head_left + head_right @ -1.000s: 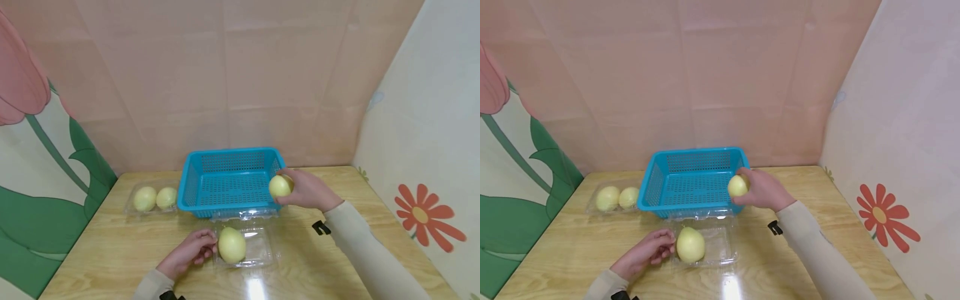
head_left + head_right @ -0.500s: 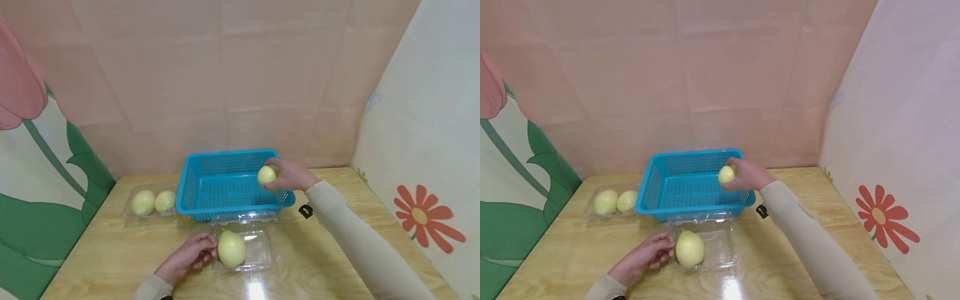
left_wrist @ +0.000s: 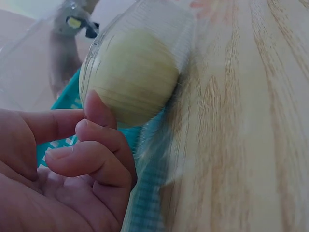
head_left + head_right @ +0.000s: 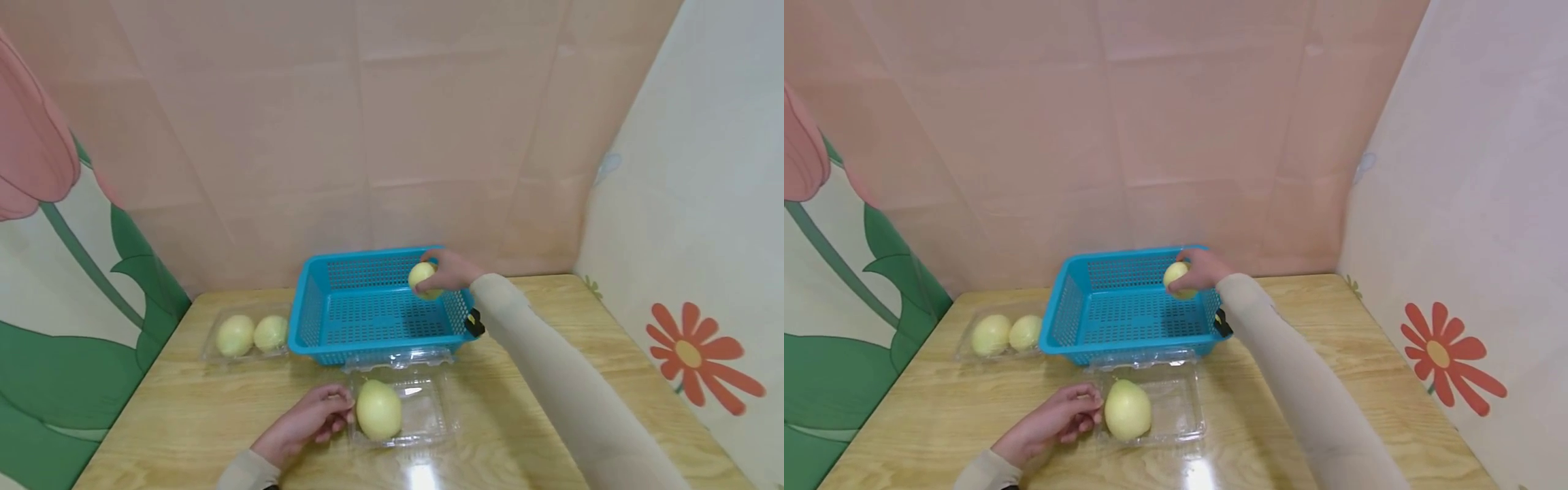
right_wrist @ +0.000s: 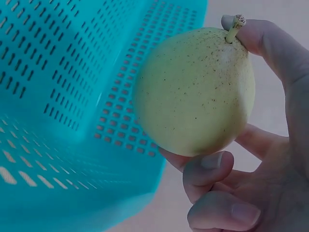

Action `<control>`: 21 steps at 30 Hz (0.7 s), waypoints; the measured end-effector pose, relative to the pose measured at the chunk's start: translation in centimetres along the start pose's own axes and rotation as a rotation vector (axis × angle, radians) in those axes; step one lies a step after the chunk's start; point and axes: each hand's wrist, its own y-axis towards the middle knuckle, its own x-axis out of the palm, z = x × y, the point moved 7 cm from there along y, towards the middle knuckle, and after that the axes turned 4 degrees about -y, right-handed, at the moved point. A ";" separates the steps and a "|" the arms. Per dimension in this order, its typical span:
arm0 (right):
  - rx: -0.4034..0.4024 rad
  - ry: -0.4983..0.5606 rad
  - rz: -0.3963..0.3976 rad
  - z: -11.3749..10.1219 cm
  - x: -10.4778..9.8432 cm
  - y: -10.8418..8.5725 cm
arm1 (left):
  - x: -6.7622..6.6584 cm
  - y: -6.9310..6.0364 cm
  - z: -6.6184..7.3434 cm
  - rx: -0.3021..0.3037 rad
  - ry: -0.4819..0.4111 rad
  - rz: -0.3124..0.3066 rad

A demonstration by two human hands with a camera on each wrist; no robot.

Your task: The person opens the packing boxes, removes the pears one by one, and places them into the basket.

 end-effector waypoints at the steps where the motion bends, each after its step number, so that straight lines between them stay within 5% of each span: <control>1: 0.011 -0.005 -0.004 0.1 0.1 0.3 | 0.0 0.1 0.0 0.002 0.000 -0.006; 7: 0.048 -0.044 -0.017 0.7 0.7 2.1 | 0.2 0.5 0.1 0.017 0.004 -0.016; 21: 0.147 0.044 -0.058 2.0 3.9 4.2 | -0.1 -0.4 0.1 0.008 0.019 -0.023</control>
